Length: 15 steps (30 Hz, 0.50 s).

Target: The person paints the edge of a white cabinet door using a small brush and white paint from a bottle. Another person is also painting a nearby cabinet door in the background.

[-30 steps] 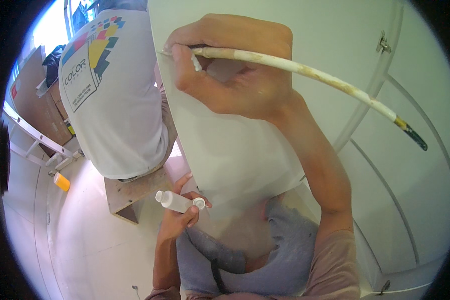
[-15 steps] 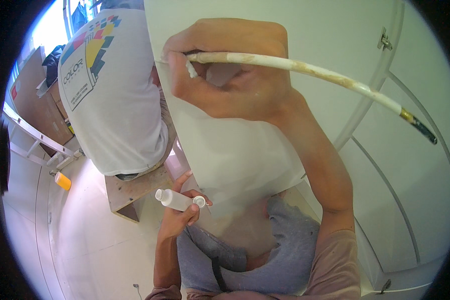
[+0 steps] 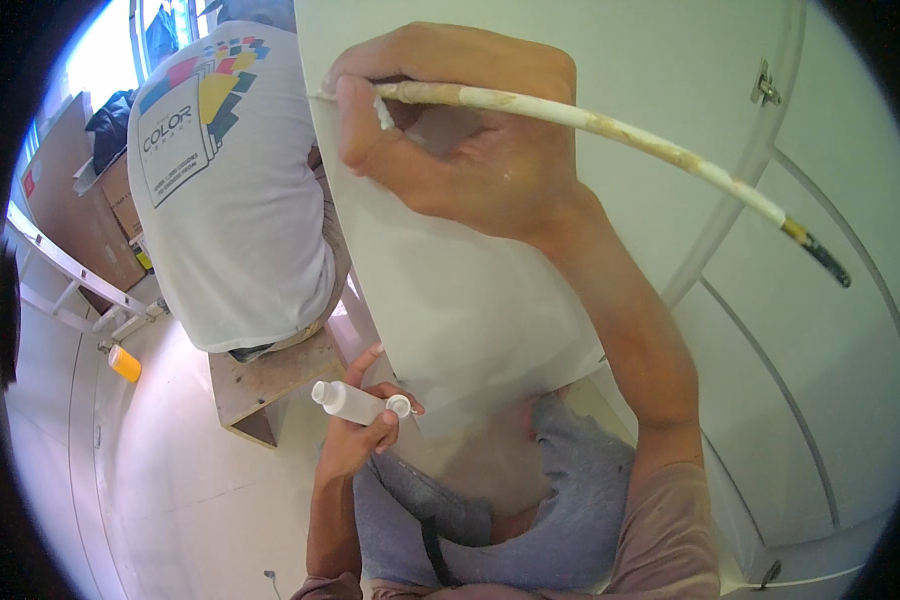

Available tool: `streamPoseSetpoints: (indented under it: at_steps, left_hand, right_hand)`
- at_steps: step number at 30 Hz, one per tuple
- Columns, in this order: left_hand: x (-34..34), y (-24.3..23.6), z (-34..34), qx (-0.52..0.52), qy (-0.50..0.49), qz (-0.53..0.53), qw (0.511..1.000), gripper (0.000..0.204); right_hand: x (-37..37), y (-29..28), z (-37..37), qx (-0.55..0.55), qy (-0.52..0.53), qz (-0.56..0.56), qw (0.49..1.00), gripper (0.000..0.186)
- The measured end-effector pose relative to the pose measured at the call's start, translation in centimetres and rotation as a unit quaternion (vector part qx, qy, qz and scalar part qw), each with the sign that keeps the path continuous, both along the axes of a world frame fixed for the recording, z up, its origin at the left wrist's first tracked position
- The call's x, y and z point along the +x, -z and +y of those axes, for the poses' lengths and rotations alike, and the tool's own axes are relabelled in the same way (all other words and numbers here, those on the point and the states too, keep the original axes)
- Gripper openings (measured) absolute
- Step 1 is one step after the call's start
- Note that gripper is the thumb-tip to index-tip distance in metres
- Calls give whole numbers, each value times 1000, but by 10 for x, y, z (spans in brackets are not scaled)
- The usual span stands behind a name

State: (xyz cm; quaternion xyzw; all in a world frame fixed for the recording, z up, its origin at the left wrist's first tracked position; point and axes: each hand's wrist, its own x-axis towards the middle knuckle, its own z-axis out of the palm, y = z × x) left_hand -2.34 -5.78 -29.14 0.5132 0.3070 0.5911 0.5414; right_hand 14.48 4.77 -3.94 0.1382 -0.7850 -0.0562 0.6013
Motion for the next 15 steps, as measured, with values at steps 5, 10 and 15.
streamPoseSetpoints:
  at_steps: [5,10,15]
  left_hand:
    - [1,2,-1,6,-10,7,1000,82]
    - [0,0,-1,5,-6,0,1000,82]
    - [-1,0,1,15,-11,13,1000,81]
  right_hand:
    - [1,2,-3,4,12,-9,1000,10]
    - [-3,2,-3,-56,-53,0,997,10]
    - [-10,0,7,-56,-95,45,993,11]
